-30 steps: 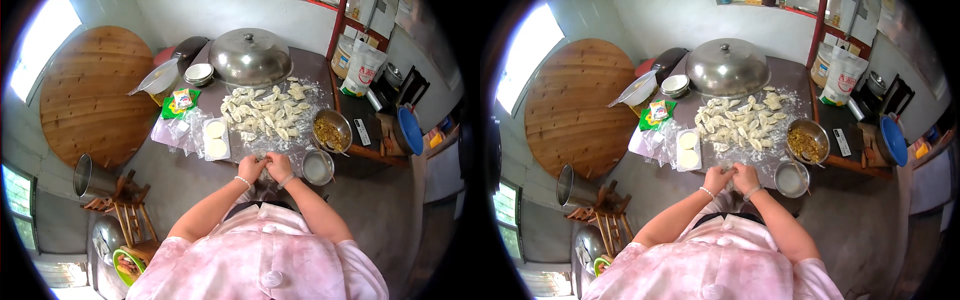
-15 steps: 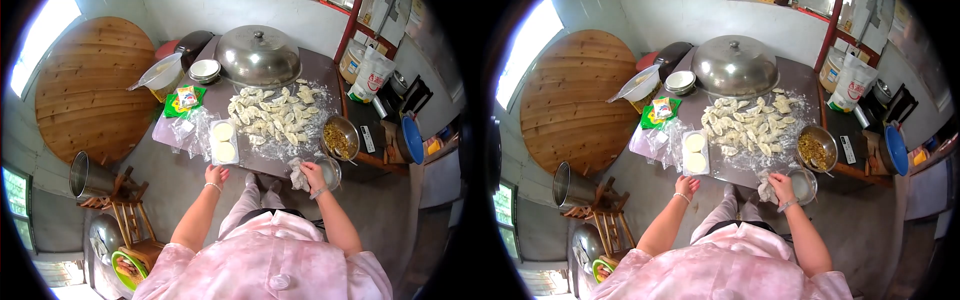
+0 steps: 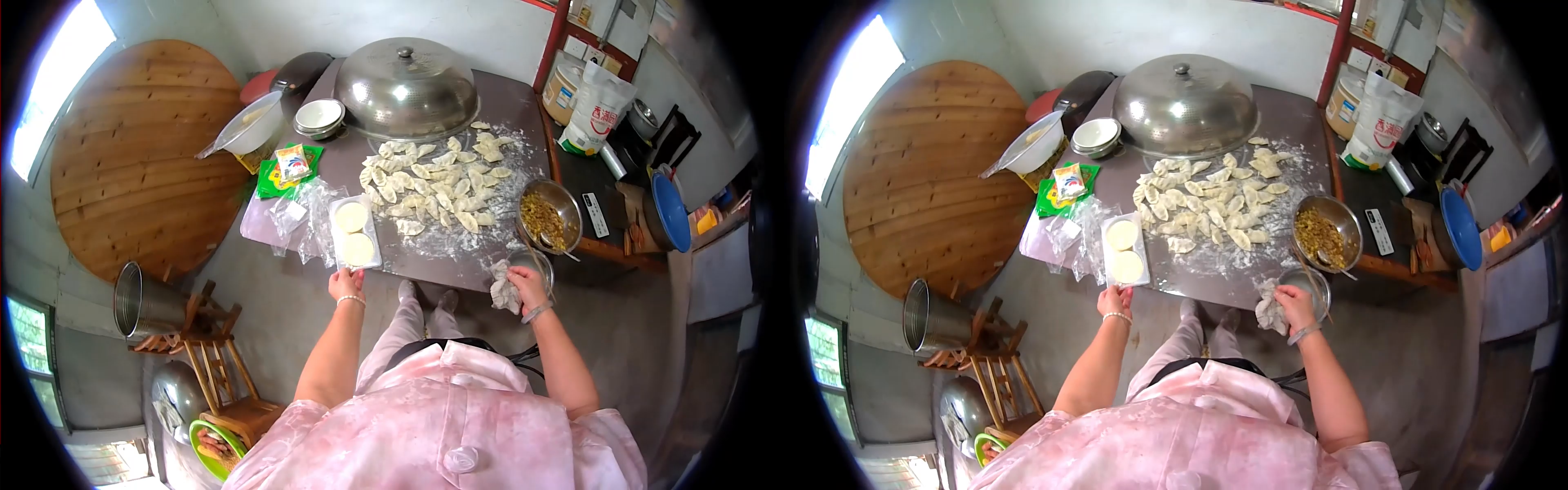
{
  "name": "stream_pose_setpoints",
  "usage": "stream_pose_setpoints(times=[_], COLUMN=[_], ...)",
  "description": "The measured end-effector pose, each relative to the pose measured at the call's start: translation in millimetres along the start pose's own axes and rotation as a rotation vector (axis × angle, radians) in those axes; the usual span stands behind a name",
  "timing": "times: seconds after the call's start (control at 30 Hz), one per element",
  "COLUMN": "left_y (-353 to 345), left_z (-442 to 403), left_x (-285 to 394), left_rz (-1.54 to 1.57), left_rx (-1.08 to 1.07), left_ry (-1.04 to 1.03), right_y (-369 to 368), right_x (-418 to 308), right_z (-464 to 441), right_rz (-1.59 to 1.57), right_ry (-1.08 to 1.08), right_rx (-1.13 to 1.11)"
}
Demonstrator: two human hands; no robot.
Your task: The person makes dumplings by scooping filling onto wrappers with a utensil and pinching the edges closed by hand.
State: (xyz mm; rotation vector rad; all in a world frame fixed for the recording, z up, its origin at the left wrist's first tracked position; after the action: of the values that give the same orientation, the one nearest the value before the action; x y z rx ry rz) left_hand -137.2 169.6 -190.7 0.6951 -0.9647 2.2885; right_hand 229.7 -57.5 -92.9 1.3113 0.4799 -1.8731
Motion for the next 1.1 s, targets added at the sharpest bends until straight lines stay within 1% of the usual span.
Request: stream_pose_setpoints(times=[0.1, 0.17, 0.33, 0.43, 0.53, 0.6, 0.67, 0.7, 0.73, 0.77, 0.83, 0.93, 1.03, 1.07, 1.1], left_y=[1.4, 0.8, 3.2, 2.4, 0.1, 0.2, 0.1, -0.9, -1.5, -0.2, 4.3, 10.0, 10.1, 10.1, 10.8], left_z=[3.1, 6.7, 7.4, 4.5, 5.2, 4.1, 1.3, 2.1, 0.7, -3.3, -11.8, -13.0, -11.3, -9.8, -9.7], left_x=[-1.1, 1.8, 6.8, -0.6, -3.9, -3.2, 3.1, 9.5, 14.4, 17.6, 24.3, 29.3, 30.7, 30.4, 29.4], left_rz=[0.06, 0.057, 0.066, 0.093, 0.088, 0.076, 0.063, 0.053, 0.041, 0.032, 0.017, -0.005, -0.012, -0.012, -0.012], left_rx=[0.042, 0.068, 0.11, 0.136, 0.129, 0.102, 0.076, 0.062, 0.046, 0.026, -0.011, -0.015, -0.035, -0.028, -0.021], left_ry=[-0.083, -0.094, -0.131, -0.146, -0.134, -0.12, -0.107, -0.099, -0.088, -0.081, -0.068, -0.042, -0.004, 0.008, 0.019], right_y=[10.0, 12.7, 14.1, 9.7, -9.9, -43.0, -83.6, -106.0, -127.0, -145.5, -173.9, -217.2, -266.2, -279.7, -287.9], right_x=[-17.7, -23.0, -16.8, -4.6, 3.3, -6.7, 1.8, -3.0, -8.4, 0.0, -14.4, -23.6, -25.7, -16.3, -6.7], right_z=[-2.2, -3.5, 0.7, 3.2, -4.6, -10.1, -34.9, -39.8, -43.2, -56.5, -64.1, -77.8, -63.2, -58.2, -56.6], right_rz=[0.012, 0.003, 0.044, 0.025, 0.087, 0.148, 0.222, 0.245, 0.283, 0.339, 0.436, 0.587, 0.903, 1.003, 1.124], right_ry=[0.029, 0.037, 0.041, -0.007, -0.014, 0.003, 0.096, 0.079, 0.084, 0.136, 0.205, 0.284, 0.489, 0.501, 0.603], right_rx=[0.002, -0.005, -0.018, -0.041, -0.075, -0.179, -0.308, -0.347, -0.357, -0.371, -0.283, -0.277, -0.302, -0.351, -0.325])
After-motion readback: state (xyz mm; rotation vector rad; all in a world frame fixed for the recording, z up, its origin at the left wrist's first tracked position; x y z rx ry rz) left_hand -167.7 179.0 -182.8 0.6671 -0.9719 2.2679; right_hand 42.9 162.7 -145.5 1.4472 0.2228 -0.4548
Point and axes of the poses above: each hand's wrist, its own z-axis away from the middle knuckle, its own y-axis out of the back of the hand, x = y × z, the point moved 7 cm from there along -z, towards the middle knuckle, and after that the axes turned 11 degrees about z, right-handed, at the moved point
